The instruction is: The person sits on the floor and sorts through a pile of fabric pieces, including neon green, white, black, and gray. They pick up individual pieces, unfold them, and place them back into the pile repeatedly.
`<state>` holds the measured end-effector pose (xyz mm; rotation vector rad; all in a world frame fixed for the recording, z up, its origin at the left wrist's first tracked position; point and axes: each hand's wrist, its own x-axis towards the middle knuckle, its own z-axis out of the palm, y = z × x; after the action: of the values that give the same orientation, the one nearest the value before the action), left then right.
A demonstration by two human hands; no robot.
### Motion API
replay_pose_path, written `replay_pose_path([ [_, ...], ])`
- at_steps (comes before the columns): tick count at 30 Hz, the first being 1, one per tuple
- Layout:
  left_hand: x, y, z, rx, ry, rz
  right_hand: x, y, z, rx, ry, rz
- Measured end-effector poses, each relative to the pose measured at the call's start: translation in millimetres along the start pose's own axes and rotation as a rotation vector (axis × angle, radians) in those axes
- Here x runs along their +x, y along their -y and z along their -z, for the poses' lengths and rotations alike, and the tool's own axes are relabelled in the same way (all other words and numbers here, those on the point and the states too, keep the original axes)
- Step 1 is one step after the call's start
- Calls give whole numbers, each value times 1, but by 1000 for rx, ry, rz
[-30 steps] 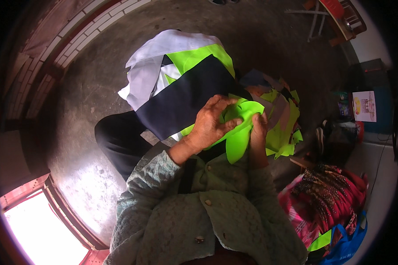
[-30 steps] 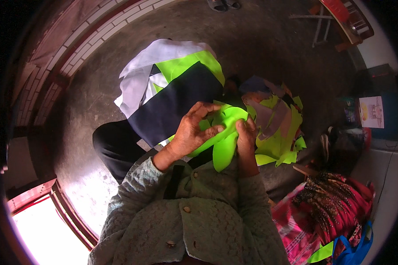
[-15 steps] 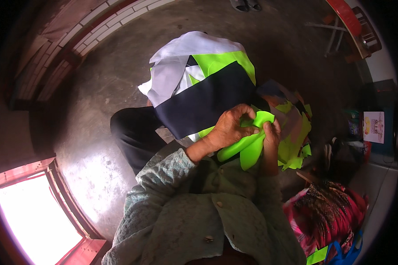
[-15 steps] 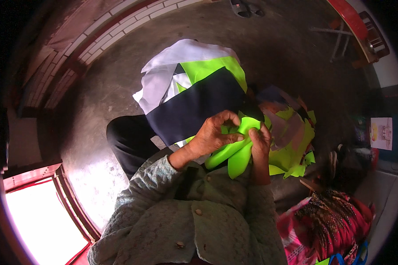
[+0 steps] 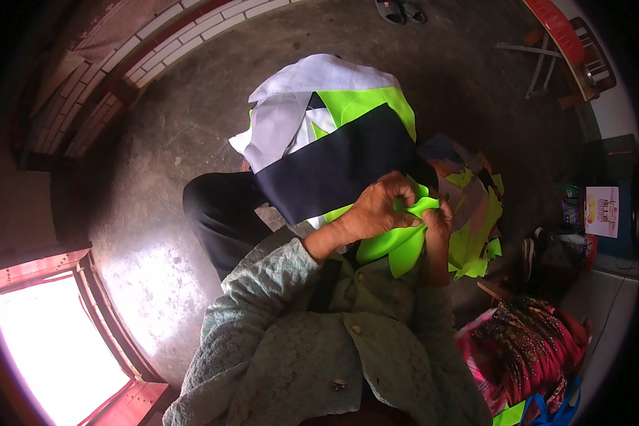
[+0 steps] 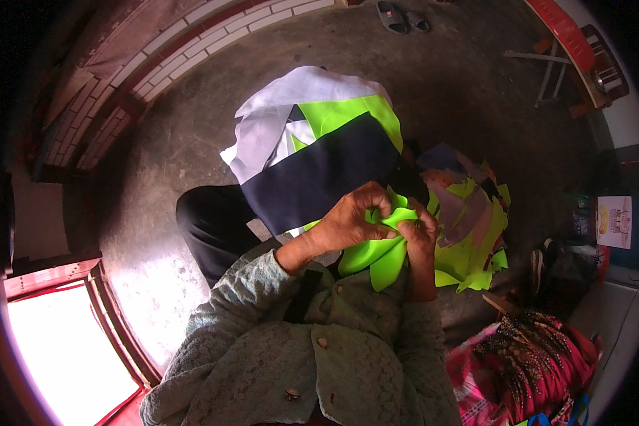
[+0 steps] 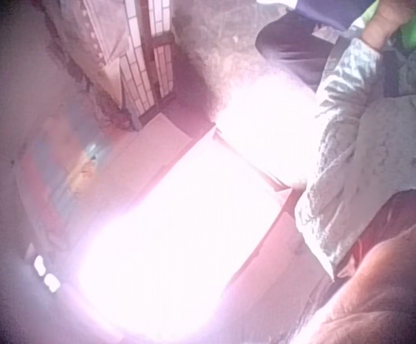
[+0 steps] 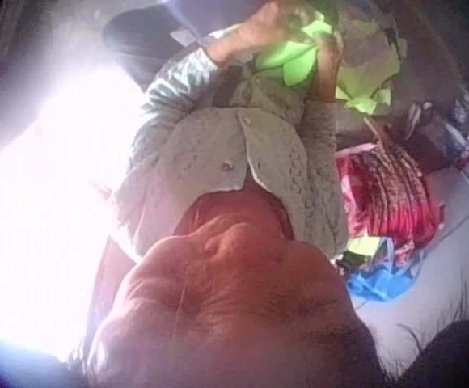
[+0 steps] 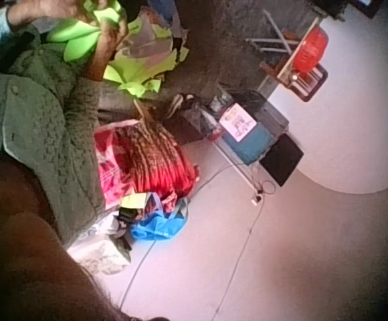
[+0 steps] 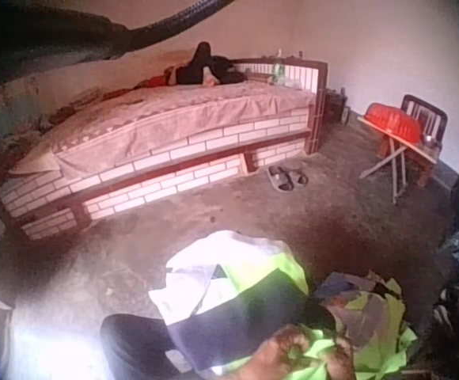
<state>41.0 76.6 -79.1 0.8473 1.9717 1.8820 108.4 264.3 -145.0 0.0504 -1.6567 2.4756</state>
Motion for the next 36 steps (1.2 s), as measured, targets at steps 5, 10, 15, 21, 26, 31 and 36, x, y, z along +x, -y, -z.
replay_pose_path([
  [5, -3, -22, 3, 145, -32, 9, 4, 0, 3, -41, -79, 2],
  [10, 0, -53, 20, 149, -53, 68, 12, 5, -12, -78, -211, 60],
  [15, 21, -71, 37, 2, -133, -1, 16, 10, -11, -108, -134, 31],
  [21, 55, -115, 69, -347, -336, -115, 16, 11, -9, -132, -125, 10],
  [26, 59, -86, 128, -389, -869, -205, 16, 13, -14, -103, -143, -14],
  [31, 11, -2, 155, 50, -836, 341, 18, 9, -12, -80, -117, -15],
  [36, -12, 3, 146, -164, -705, 281, 18, 10, -12, -81, -105, 10],
])
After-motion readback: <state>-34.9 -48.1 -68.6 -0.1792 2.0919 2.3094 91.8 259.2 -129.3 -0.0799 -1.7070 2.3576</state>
